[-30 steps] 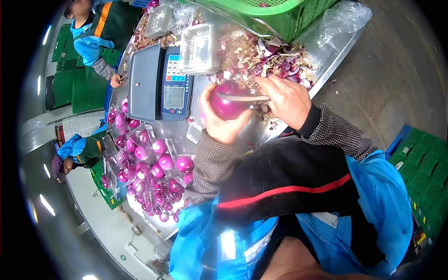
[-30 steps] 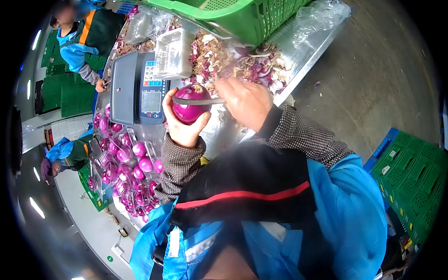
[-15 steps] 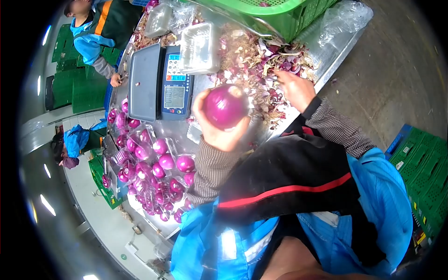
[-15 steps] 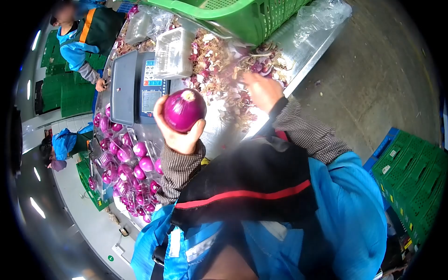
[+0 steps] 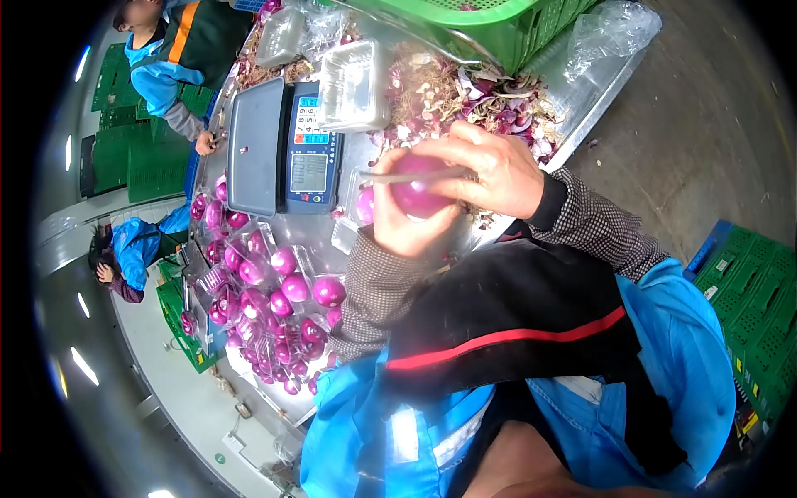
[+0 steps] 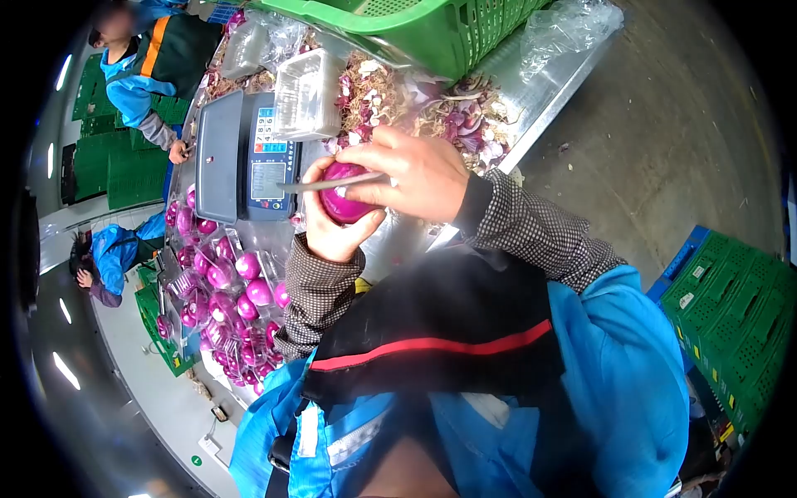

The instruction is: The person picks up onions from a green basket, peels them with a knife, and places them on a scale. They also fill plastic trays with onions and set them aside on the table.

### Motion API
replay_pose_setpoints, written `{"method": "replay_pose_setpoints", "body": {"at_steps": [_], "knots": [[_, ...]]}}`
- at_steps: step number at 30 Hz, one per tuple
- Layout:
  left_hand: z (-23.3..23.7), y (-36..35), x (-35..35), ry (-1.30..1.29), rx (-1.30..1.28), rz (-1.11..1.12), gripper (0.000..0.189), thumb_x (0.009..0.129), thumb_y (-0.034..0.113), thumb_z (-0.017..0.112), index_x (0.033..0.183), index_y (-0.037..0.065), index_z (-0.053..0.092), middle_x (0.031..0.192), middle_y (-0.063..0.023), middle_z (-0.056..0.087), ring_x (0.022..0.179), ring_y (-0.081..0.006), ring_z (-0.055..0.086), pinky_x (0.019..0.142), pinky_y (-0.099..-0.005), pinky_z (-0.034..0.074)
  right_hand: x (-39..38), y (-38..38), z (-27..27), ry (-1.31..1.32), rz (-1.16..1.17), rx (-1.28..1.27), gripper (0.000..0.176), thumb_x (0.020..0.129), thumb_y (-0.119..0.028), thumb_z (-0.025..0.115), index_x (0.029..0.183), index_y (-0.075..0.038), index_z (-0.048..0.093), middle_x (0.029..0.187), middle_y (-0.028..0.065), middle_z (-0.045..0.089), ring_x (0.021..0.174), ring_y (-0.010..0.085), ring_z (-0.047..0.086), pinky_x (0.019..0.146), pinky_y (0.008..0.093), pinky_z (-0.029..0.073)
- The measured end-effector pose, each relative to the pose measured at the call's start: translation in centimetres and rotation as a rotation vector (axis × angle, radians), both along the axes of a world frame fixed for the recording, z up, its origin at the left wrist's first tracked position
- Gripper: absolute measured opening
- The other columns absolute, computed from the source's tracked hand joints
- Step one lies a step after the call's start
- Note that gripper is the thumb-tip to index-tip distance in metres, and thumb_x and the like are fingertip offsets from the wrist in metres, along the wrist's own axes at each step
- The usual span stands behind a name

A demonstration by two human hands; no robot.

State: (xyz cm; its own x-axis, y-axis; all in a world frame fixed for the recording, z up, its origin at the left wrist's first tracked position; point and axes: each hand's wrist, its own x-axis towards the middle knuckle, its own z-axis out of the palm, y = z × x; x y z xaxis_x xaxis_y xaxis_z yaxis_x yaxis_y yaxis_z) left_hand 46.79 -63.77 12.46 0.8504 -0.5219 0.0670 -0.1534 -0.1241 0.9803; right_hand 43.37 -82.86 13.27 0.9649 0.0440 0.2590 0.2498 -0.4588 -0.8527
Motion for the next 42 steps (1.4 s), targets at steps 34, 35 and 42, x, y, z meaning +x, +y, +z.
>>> {"method": "replay_pose_setpoints", "body": {"at_steps": [34, 35, 42], "knots": [[-0.3, 2.5, 0.5, 0.720, -0.354, -0.375, 0.084, 0.075, 0.044, 0.067, 0.137, -0.004, 0.038, 0.124, -0.0154, 0.056, 0.111, -0.0221, 0.056, 0.096, -0.0347, 0.044, -0.5, -0.4, -2.2, -0.268, -0.016, -0.451, 0.032, 0.073, 0.000, 0.063, 0.104, -0.008, 0.064, 0.084, 0.0051, 0.063, 0.075, 0.0237, 0.065, 0.064, 0.0334, 0.053], [-0.4, 2.5, 0.6, 0.702, -0.348, -0.384, 0.084, 0.075, 0.043, 0.068, 0.138, -0.004, 0.037, 0.124, -0.0154, 0.055, 0.112, -0.0223, 0.056, 0.097, -0.0354, 0.044, -0.4, -0.3, -2.4, -0.278, -0.009, -0.461, 0.032, 0.073, 0.001, 0.063, 0.104, -0.008, 0.065, 0.084, 0.0048, 0.063, 0.075, 0.0234, 0.065, 0.064, 0.0330, 0.054], [-0.7, 3.2, 1.0, 0.469, -0.307, -0.252, 0.087, 0.074, 0.030, 0.076, 0.141, 0.001, 0.030, 0.127, -0.0160, 0.051, 0.116, -0.0265, 0.055, 0.100, -0.0408, 0.045, -1.2, -1.5, -4.1, -0.089, -0.053, -0.393, 0.041, 0.073, 0.002, 0.064, 0.113, -0.008, 0.062, 0.096, 0.0074, 0.068, 0.083, 0.0270, 0.068, 0.068, 0.0363, 0.055]]}}
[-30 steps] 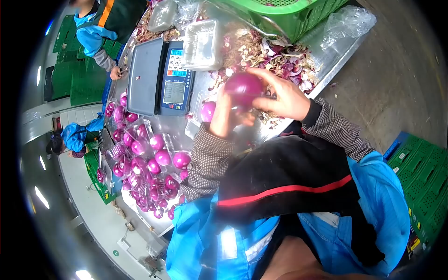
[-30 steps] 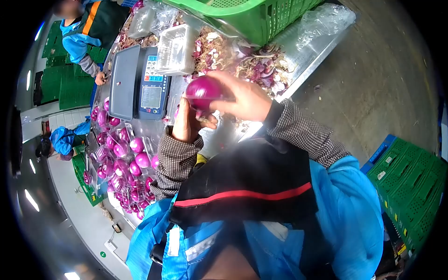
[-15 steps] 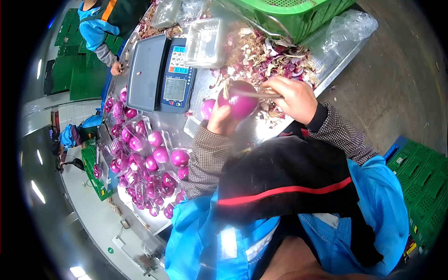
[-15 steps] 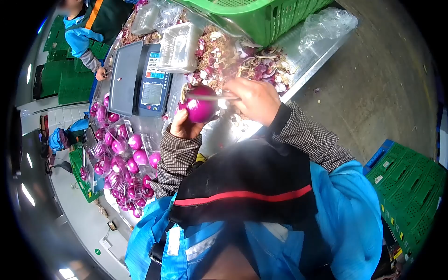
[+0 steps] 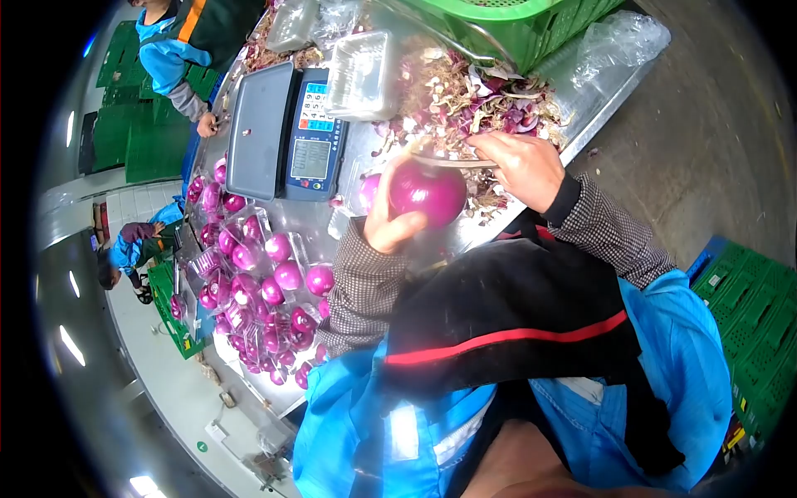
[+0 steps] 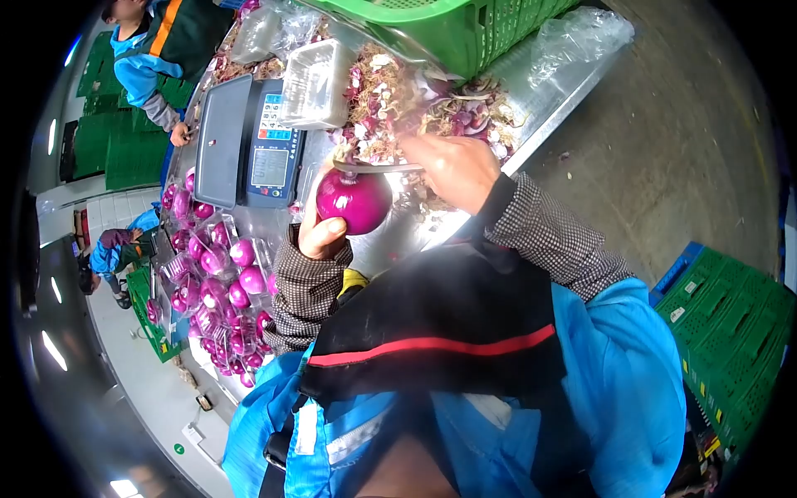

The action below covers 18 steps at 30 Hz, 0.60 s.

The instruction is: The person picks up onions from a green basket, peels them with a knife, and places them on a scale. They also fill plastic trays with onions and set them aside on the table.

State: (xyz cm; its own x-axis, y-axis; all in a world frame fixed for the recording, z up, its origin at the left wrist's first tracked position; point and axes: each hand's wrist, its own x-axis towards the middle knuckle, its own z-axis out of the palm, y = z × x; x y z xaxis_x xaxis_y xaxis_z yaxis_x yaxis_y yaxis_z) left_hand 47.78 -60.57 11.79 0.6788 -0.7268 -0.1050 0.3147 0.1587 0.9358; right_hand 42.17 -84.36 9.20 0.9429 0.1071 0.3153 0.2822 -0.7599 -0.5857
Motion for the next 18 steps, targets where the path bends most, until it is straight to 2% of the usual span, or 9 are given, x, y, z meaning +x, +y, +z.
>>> {"method": "replay_pose_setpoints", "body": {"at_steps": [2, 5, 6, 9, 13, 16, 17, 18], "knots": [[0.4, -0.2, -0.2, -0.064, 0.057, 0.073, 0.089, 0.073, 0.027, 0.078, 0.141, 0.001, 0.029, 0.126, -0.0150, 0.050, 0.115, -0.0261, 0.055, 0.099, -0.0399, 0.046, -0.4, 0.2, -0.3, 0.028, -0.024, 0.052, 0.039, 0.077, 0.000, 0.064, 0.114, -0.008, 0.061, 0.099, 0.0088, 0.068, 0.085, 0.0281, 0.068, 0.070, 0.0372, 0.055], [0.1, -1.3, -0.2, -0.354, 0.242, 0.216, 0.090, 0.068, 0.020, 0.085, 0.138, 0.000, 0.031, 0.126, -0.0190, 0.052, 0.114, -0.0279, 0.057, 0.099, -0.0411, 0.047, -0.8, 1.1, 0.6, 0.071, -0.087, 0.152, 0.034, 0.082, -0.006, 0.064, 0.116, -0.008, 0.060, 0.102, 0.0107, 0.068, 0.086, 0.0299, 0.068, 0.071, 0.0386, 0.055], [0.1, -1.5, -0.1, -0.459, 0.350, 0.261, 0.094, 0.063, 0.017, 0.088, 0.136, 0.001, 0.031, 0.124, -0.0180, 0.051, 0.112, -0.0259, 0.057, 0.098, -0.0388, 0.048, -0.7, 1.4, 0.8, 0.087, -0.110, 0.190, 0.032, 0.084, -0.007, 0.063, 0.116, -0.008, 0.060, 0.102, 0.0113, 0.068, 0.086, 0.0306, 0.067, 0.072, 0.0392, 0.055], [1.0, -2.7, -0.7, -0.888, 0.689, 0.395, 0.098, 0.059, 0.018, 0.090, 0.136, 0.001, 0.032, 0.124, -0.0174, 0.049, 0.110, -0.0248, 0.056, 0.096, -0.0372, 0.048, -0.6, 1.8, 0.8, 0.132, -0.166, 0.140, 0.031, 0.088, -0.012, 0.062, 0.118, -0.008, 0.058, 0.102, 0.0120, 0.068, 0.087, 0.0317, 0.067, 0.073, 0.0401, 0.054], [2.0, -3.8, -1.2, -1.135, 0.824, 0.456, 0.098, 0.057, 0.016, 0.090, 0.135, 0.001, 0.032, 0.124, -0.0175, 0.048, 0.109, -0.0246, 0.056, 0.096, -0.0371, 0.048, 0.0, 2.3, 0.9, 0.133, -0.210, 0.150, 0.031, 0.088, -0.012, 0.062, 0.118, -0.008, 0.058, 0.100, 0.0130, 0.067, 0.087, 0.0326, 0.067, 0.073, 0.0407, 0.054], [0.8, -2.9, -1.0, -0.919, 0.680, 0.554, 0.098, 0.059, 0.014, 0.090, 0.136, 0.003, 0.030, 0.125, -0.0175, 0.048, 0.109, -0.0252, 0.058, 0.095, -0.0368, 0.050, -0.2, 1.6, -0.5, 0.235, -0.238, 0.148, 0.031, 0.088, -0.013, 0.063, 0.118, -0.007, 0.057, 0.100, 0.0148, 0.067, 0.087, 0.0333, 0.067, 0.073, 0.0415, 0.054], [0.6, -2.4, -0.6, -0.904, 0.657, 0.554, 0.098, 0.060, 0.013, 0.090, 0.137, 0.004, 0.029, 0.125, -0.0174, 0.048, 0.110, -0.0253, 0.058, 0.094, -0.0368, 0.050, -0.4, 1.5, -0.9, 0.132, -0.228, 0.201, 0.034, 0.088, -0.015, 0.065, 0.120, -0.008, 0.057, 0.098, 0.0160, 0.066, 0.085, 0.0323, 0.067, 0.071, 0.0408, 0.053], [0.6, -1.9, -0.2, -0.889, 0.634, 0.555, 0.099, 0.060, 0.013, 0.089, 0.138, 0.006, 0.028, 0.126, -0.0173, 0.048, 0.110, -0.0254, 0.059, 0.094, -0.0368, 0.051, -0.8, 1.4, -1.1, 0.195, -0.207, 0.282, 0.034, 0.090, -0.018, 0.064, 0.121, -0.007, 0.057, 0.094, 0.0132, 0.067, 0.080, 0.0292, 0.067, 0.068, 0.0385, 0.052]]}}
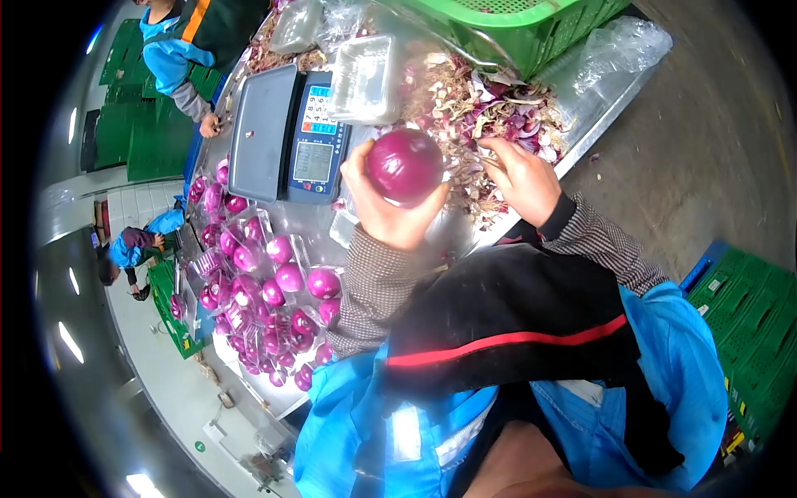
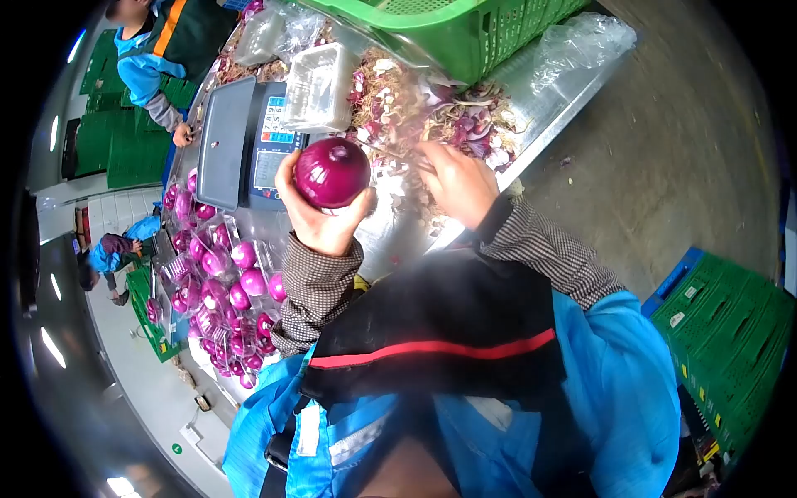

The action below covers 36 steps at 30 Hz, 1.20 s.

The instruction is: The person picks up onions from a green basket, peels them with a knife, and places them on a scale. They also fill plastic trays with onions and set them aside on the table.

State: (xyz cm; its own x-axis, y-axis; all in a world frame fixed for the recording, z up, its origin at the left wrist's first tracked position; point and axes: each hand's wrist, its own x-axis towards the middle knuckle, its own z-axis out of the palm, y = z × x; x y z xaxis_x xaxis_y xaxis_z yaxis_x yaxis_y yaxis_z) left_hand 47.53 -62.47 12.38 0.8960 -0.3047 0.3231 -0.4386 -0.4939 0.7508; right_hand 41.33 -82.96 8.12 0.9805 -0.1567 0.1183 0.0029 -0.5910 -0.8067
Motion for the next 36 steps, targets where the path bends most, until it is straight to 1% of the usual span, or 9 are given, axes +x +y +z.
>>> {"method": "replay_pose_setpoints", "body": {"at_steps": [7, 8, 11, 13, 15, 19, 23, 27, 36], "knots": [[-0.3, -1.4, -1.5, 0.446, -0.423, -0.241, 0.086, 0.072, 0.014, 0.082, 0.138, 0.002, 0.028, 0.124, -0.0187, 0.054, 0.110, -0.0261, 0.060, 0.096, -0.0380, 0.050, 1.1, -1.1, -0.2, 0.471, 0.224, 1.109, 0.048, 0.096, -0.040, 0.060, 0.129, -0.007, 0.051, 0.070, -0.0028, 0.051, 0.051, 0.0043, 0.045, 0.045, 0.0194, 0.038], [-0.8, -1.6, -2.0, 0.463, -0.455, -0.274, 0.081, 0.076, 0.012, 0.079, 0.138, 0.001, 0.029, 0.124, -0.0192, 0.055, 0.109, -0.0264, 0.061, 0.095, -0.0383, 0.050, 1.1, -0.5, -0.9, 0.476, 0.210, 1.098, 0.052, 0.096, -0.044, 0.058, 0.133, -0.008, 0.048, 0.071, -0.0042, 0.044, 0.049, 0.0014, 0.037, 0.041, 0.0180, 0.030], [-3.0, -1.5, -3.3, 0.809, -0.579, -0.135, 0.069, 0.080, 0.011, 0.077, 0.135, 0.000, 0.036, 0.123, -0.0181, 0.058, 0.106, -0.0250, 0.063, 0.091, -0.0366, 0.052, 0.6, -0.1, -1.4, 0.349, 0.250, 0.939, 0.055, 0.095, -0.040, 0.061, 0.135, -0.005, 0.047, 0.088, 0.0016, 0.058, 0.065, 0.0085, 0.056, 0.057, 0.0228, 0.048], [-3.8, -1.0, -3.6, 0.791, -0.515, -0.100, 0.063, 0.084, 0.017, 0.075, 0.134, -0.002, 0.042, 0.121, -0.0163, 0.059, 0.107, -0.0223, 0.062, 0.091, -0.0346, 0.052, 0.4, 0.1, -2.6, 0.079, 0.285, 0.520, 0.074, 0.085, -0.042, 0.073, 0.140, -0.003, 0.042, 0.105, 0.0119, 0.065, 0.100, 0.0228, 0.063, 0.087, 0.0351, 0.050], [-3.6, -0.3, -3.5, 0.806, -0.325, -0.090, 0.063, 0.087, 0.023, 0.072, 0.135, -0.004, 0.042, 0.123, -0.0156, 0.057, 0.113, -0.0220, 0.058, 0.097, -0.0341, 0.047, 0.3, -0.1, 0.0, 0.294, 0.355, 0.208, 0.084, 0.076, -0.043, 0.079, 0.140, -0.004, 0.042, 0.111, 0.0160, 0.064, 0.108, 0.0247, 0.062, 0.092, 0.0343, 0.048], [-4.4, 0.4, -4.6, 0.919, -0.495, -0.059, 0.063, 0.092, 0.030, 0.067, 0.136, -0.007, 0.042, 0.125, -0.0161, 0.058, 0.112, -0.0208, 0.059, 0.097, -0.0317, 0.047, 0.2, 0.7, -1.3, 0.282, 0.444, 0.377, 0.084, 0.073, -0.035, 0.082, 0.141, -0.003, 0.042, 0.109, 0.0150, 0.064, 0.101, 0.0217, 0.063, 0.089, 0.0333, 0.050], [-4.5, 3.6, -3.1, 0.802, -0.063, -0.063, 0.056, 0.090, 0.033, 0.069, 0.129, -0.004, 0.053, 0.121, -0.0160, 0.062, 0.111, -0.0213, 0.059, 0.094, -0.0315, 0.047, 0.1, 1.0, -3.3, 0.405, 0.400, 0.840, 0.070, 0.081, -0.025, 0.078, 0.137, 0.000, 0.046, 0.113, 0.0085, 0.063, 0.097, 0.0115, 0.061, 0.082, 0.0285, 0.052], [-7.5, 7.2, 0.9, 0.108, 0.532, 0.151, 0.080, 0.068, 0.041, 0.084, 0.131, 0.003, 0.052, 0.123, -0.0196, 0.056, 0.112, -0.0338, 0.056, 0.093, -0.0415, 0.046, 0.3, 1.6, -3.5, 0.356, 0.379, 0.609, 0.067, 0.082, -0.024, 0.077, 0.136, 0.000, 0.047, 0.111, 0.0077, 0.064, 0.094, 0.0106, 0.062, 0.079, 0.0268, 0.052], [-8.6, 11.1, 5.3, 0.139, 0.899, 0.033, 0.063, 0.071, 0.048, 0.078, 0.127, 0.024, 0.061, 0.142, -0.0237, 0.038, 0.131, -0.0426, 0.038, 0.107, -0.0506, 0.038, 1.8, 5.1, -3.6, 0.335, 0.316, 0.337, 0.064, 0.081, -0.038, 0.074, 0.130, -0.003, 0.052, 0.109, 0.0176, 0.068, 0.099, 0.0275, 0.069, 0.087, 0.0355, 0.053]]}}
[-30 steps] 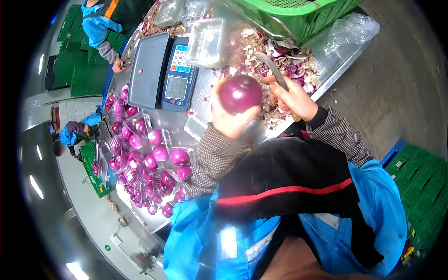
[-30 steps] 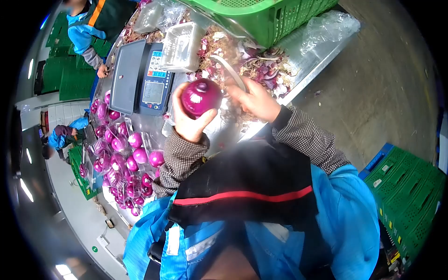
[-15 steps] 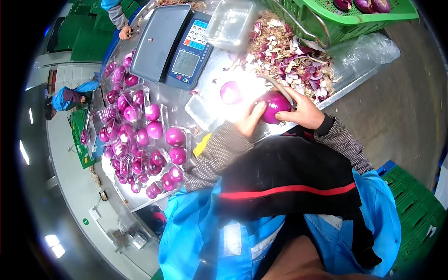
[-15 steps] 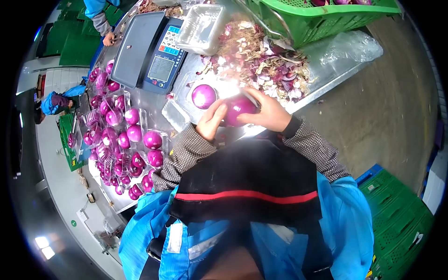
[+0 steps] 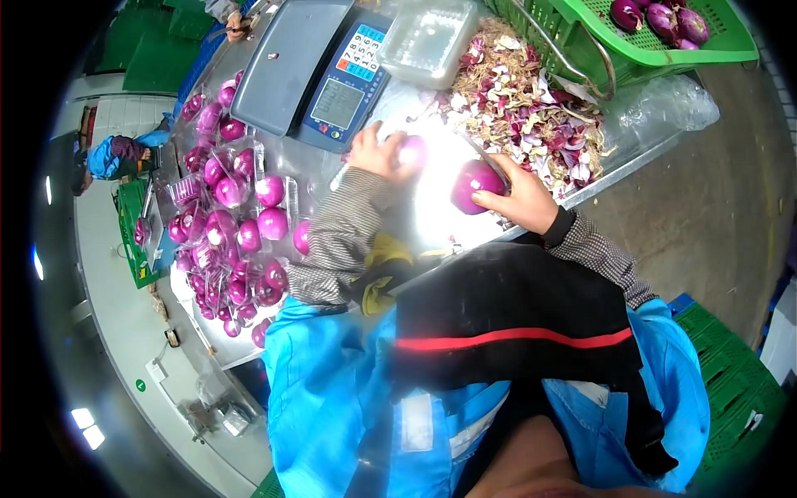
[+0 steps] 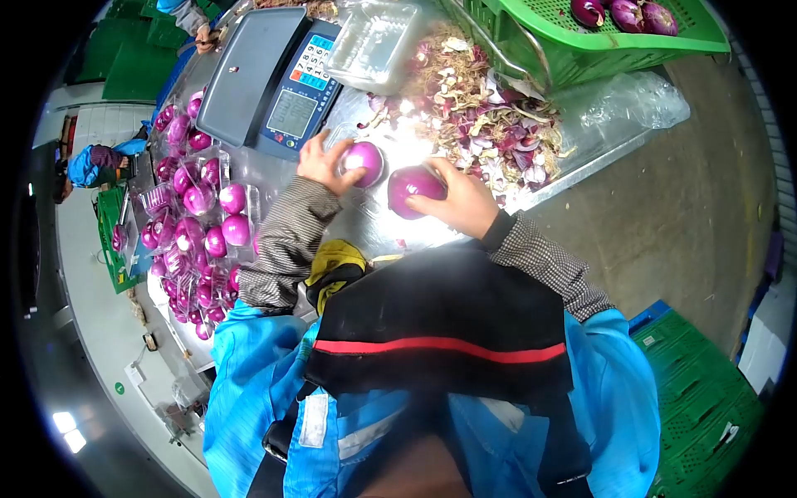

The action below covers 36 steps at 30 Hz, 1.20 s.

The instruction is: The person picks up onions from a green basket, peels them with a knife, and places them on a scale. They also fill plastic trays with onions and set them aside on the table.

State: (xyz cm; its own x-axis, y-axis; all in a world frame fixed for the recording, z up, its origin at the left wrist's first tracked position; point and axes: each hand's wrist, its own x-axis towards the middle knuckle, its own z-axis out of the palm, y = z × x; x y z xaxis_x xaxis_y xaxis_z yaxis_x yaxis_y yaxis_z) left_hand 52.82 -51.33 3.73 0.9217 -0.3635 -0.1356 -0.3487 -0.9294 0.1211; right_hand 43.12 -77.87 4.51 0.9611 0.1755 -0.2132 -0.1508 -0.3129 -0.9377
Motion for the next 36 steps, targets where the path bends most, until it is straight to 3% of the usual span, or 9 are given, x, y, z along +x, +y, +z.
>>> {"method": "replay_pose_setpoints", "body": {"at_steps": [8, 17, 19, 23, 25, 26, 29, 30, 36], "knots": [[-5.0, 6.8, 2.0, 0.327, -0.460, 0.189, 0.053, 0.094, 0.038, 0.062, 0.138, 0.011, 0.047, 0.120, -0.0193, 0.059, 0.111, -0.0288, 0.060, 0.092, -0.0386, 0.051, 4.0, 4.3, -0.5, 0.010, 0.191, -0.372, 0.053, 0.092, -0.037, 0.062, 0.128, -0.003, 0.045, 0.086, 0.0228, 0.067, 0.078, 0.0382, 0.066, 0.070, 0.0418, 0.052], [-5.0, 5.3, -1.8, 0.562, -0.584, 0.563, 0.060, 0.089, 0.045, 0.063, 0.130, 0.005, 0.047, 0.097, -0.0217, 0.069, 0.088, -0.0314, 0.069, 0.082, -0.0390, 0.053, 1.1, 0.8, -5.6, 0.143, -0.014, -0.103, 0.046, 0.091, -0.034, 0.062, 0.119, 0.000, 0.047, 0.089, 0.0205, 0.067, 0.081, 0.0341, 0.068, 0.072, 0.0415, 0.051], [-5.2, 4.8, -3.6, 0.586, -0.503, 0.431, 0.054, 0.094, 0.038, 0.063, 0.126, 0.000, 0.041, 0.084, -0.0163, 0.066, 0.065, -0.0187, 0.065, 0.055, -0.0321, 0.054, 0.6, 0.2, -5.3, 0.218, -0.014, -0.097, 0.044, 0.090, -0.032, 0.061, 0.117, 0.000, 0.047, 0.094, 0.0207, 0.066, 0.084, 0.0333, 0.067, 0.075, 0.0409, 0.051], [-3.2, 4.2, -4.4, 0.490, -0.328, 0.245, 0.043, 0.093, 0.035, 0.063, 0.116, 0.000, 0.051, 0.083, -0.0154, 0.068, 0.074, -0.0228, 0.067, 0.069, -0.0355, 0.054, 0.1, -0.6, -5.4, 0.218, -0.020, -0.157, 0.038, 0.090, -0.027, 0.061, 0.113, 0.000, 0.047, 0.092, 0.0191, 0.065, 0.080, 0.0286, 0.066, 0.073, 0.0381, 0.050], [-1.8, 3.6, -3.5, 0.287, -0.439, 0.355, 0.049, 0.085, 0.042, 0.066, 0.114, 0.003, 0.059, 0.104, -0.0215, 0.066, 0.091, -0.0322, 0.068, 0.081, -0.0412, 0.054, -0.4, -0.7, -6.7, 0.136, -0.019, -0.163, 0.031, 0.092, -0.021, 0.060, 0.110, 0.000, 0.045, 0.080, 0.0146, 0.064, 0.066, 0.0201, 0.064, 0.063, 0.0328, 0.050], [-2.9, 3.8, -3.1, 0.175, -0.475, 0.278, 0.043, 0.089, 0.026, 0.066, 0.122, 0.001, 0.054, 0.107, -0.0209, 0.065, 0.091, -0.0297, 0.068, 0.082, -0.0373, 0.054, -0.6, -0.5, -6.9, 0.130, -0.021, -0.174, 0.031, 0.091, -0.021, 0.061, 0.109, 0.000, 0.046, 0.080, 0.0145, 0.064, 0.067, 0.0213, 0.064, 0.064, 0.0329, 0.050], [-6.7, 3.4, -2.2, 0.379, -0.624, 0.358, 0.045, 0.089, 0.025, 0.064, 0.126, 0.003, 0.055, 0.117, -0.0246, 0.061, 0.101, -0.0314, 0.066, 0.089, -0.0385, 0.053, -0.4, 0.1, -8.2, 0.129, -0.046, -0.198, 0.041, 0.085, -0.029, 0.063, 0.110, 0.000, 0.049, 0.093, 0.0214, 0.064, 0.085, 0.0346, 0.065, 0.075, 0.0422, 0.050], [-6.2, 3.6, -2.0, 0.164, -0.501, 0.025, 0.045, 0.089, 0.026, 0.063, 0.128, 0.004, 0.054, 0.121, -0.0244, 0.059, 0.104, -0.0311, 0.065, 0.091, -0.0385, 0.052, -0.3, -0.1, -9.7, 0.087, -0.036, -0.205, 0.042, 0.085, -0.029, 0.064, 0.111, 0.001, 0.049, 0.094, 0.0213, 0.064, 0.086, 0.0352, 0.065, 0.075, 0.0429, 0.050], [-8.4, 1.6, -0.7, 0.479, -0.790, 0.423, 0.039, 0.082, 0.040, 0.064, 0.115, 0.020, 0.066, 0.101, -0.0180, 0.070, 0.096, -0.0314, 0.067, 0.091, -0.0383, 0.051, 0.9, -0.3, -9.8, 0.131, -0.097, -0.097, 0.042, 0.085, -0.014, 0.063, 0.120, 0.007, 0.054, 0.110, 0.0249, 0.064, 0.101, 0.0308, 0.064, 0.089, 0.0374, 0.049]]}}
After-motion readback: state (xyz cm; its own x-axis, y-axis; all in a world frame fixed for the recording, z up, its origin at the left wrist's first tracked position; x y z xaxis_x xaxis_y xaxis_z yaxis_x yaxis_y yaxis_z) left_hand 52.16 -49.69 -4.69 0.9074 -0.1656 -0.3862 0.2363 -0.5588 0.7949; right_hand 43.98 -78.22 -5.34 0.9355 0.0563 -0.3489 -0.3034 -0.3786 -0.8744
